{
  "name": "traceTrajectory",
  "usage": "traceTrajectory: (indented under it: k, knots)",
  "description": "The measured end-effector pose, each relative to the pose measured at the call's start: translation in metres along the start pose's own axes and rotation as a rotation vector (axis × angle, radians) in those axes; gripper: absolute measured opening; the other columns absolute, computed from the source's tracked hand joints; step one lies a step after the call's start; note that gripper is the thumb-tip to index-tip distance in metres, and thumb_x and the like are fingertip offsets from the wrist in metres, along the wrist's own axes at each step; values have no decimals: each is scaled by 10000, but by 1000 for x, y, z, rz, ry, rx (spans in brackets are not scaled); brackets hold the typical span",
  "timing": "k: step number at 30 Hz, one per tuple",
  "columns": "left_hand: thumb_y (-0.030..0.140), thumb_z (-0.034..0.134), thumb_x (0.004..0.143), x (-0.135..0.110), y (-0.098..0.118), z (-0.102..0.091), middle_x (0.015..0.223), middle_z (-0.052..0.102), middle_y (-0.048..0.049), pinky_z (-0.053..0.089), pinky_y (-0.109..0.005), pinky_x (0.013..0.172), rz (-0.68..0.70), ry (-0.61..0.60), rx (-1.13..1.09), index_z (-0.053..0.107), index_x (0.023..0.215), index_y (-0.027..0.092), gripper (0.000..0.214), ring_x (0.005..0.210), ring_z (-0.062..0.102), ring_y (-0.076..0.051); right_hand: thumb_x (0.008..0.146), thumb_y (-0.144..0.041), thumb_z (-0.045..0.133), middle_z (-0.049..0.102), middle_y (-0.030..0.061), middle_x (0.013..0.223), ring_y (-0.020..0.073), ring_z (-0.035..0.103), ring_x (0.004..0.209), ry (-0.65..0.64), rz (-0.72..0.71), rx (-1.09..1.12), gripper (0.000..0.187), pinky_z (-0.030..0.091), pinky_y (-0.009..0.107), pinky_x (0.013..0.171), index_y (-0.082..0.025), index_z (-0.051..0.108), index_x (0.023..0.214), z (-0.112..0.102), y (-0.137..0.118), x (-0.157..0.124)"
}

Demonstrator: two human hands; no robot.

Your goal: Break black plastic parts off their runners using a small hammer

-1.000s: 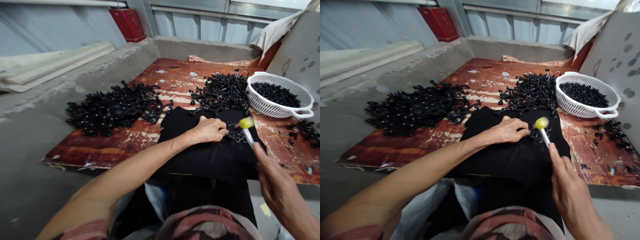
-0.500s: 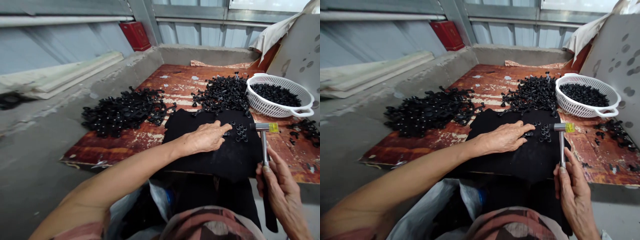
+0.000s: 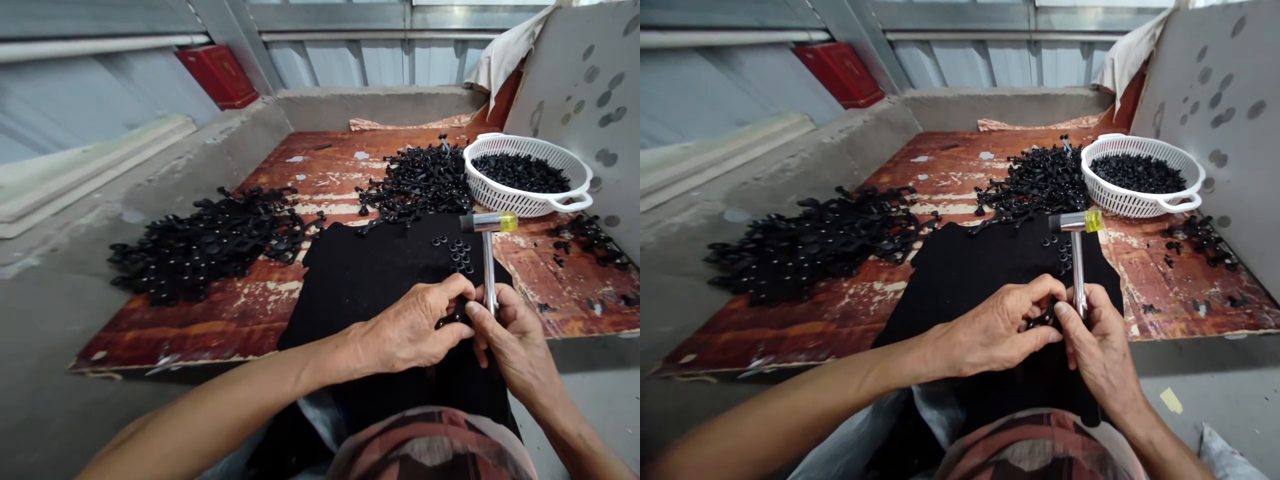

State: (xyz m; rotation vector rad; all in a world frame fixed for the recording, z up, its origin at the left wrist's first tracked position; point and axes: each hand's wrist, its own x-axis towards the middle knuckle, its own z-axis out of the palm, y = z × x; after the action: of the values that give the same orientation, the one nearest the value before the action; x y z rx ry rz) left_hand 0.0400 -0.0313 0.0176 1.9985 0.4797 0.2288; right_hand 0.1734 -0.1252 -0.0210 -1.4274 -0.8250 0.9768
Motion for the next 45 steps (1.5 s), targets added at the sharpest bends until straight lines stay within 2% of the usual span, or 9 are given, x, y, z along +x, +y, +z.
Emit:
traceTrajectory:
  k: [3, 8, 12, 16, 20, 24, 33, 39, 45]
  knots:
    - [200, 549, 871, -4, -3, -2, 649, 492, 74, 369, -203, 551, -70, 17, 30, 524, 982, 200, 114, 550, 457, -75, 770, -522, 716, 427, -106, 459, 77, 386, 329, 26, 22, 19, 376, 322, 182, 321, -217, 517, 865, 2, 0, -2]
    - [280, 683, 784, -9, -2, 1, 952, 530, -11, 464, -255, 713, -44, 202, 198, 586, 925, 205, 188, 821, 538, -134, 746, -523, 733, 479, -78, 505, 79, 419, 383, 95, 43, 36, 392, 350, 179, 348, -206, 576, 913, 4, -2, -4]
    - [201, 664, 751, -7, -1, 12, 986, 527, -6, 474, -215, 622, -80, 241, -86, 490, 879, 201, 216, 783, 562, -108, 742, -542, 731, 523, -58, 566, 81, 438, 402, 114, 49, 47, 410, 360, 186, 354, -207, 585, 929, 6, -2, -3]
    - [248, 621, 780, -3, 1, 13, 975, 523, 8, 455, -205, 498, -365, 280, -441, 404, 1024, 220, 328, 583, 535, -58, 786, -540, 697, 493, -76, 535, 93, 452, 383, 113, 26, 50, 383, 364, 194, 351, -226, 554, 952, 4, -2, -2]
    - [402, 709, 725, 1, 1, 3, 832, 587, -2, 438, -220, 493, -559, 115, -659, 484, 997, 173, 421, 588, 560, -98, 812, -516, 681, 511, -72, 561, 90, 461, 391, 92, -14, 41, 347, 366, 197, 355, -225, 548, 946, 2, -4, -1]
    - [476, 728, 686, 3, -1, -2, 625, 522, 38, 335, -193, 479, -513, -13, -723, 536, 718, 145, 384, 519, 474, -61, 825, -501, 667, 498, -78, 535, 85, 445, 373, 69, -33, 35, 325, 356, 190, 341, -219, 547, 934, 2, -7, 2]
    - [376, 652, 812, 14, -5, -9, 683, 571, 5, 397, -169, 427, -348, 178, -511, 550, 700, 142, 279, 569, 548, -87, 838, -503, 663, 522, -60, 627, 84, 461, 443, 56, -47, 51, 335, 407, 183, 357, -221, 571, 994, -5, -7, 1]
    - [297, 682, 832, 33, -25, -29, 643, 568, 6, 380, -144, 356, -443, 163, -634, 576, 723, 121, 232, 496, 557, -75, 824, -461, 705, 547, -50, 659, 80, 475, 446, 176, -4, 116, 326, 398, 183, 371, -236, 586, 1027, -23, 6, -9]
    - [202, 622, 879, 42, -25, -30, 584, 571, 6, 375, -155, 330, -536, 173, -660, 578, 686, 105, 220, 438, 550, -80, 800, -423, 740, 559, -46, 686, 77, 465, 436, 238, 59, 215, 344, 379, 184, 349, -236, 592, 1047, -28, 19, -16]
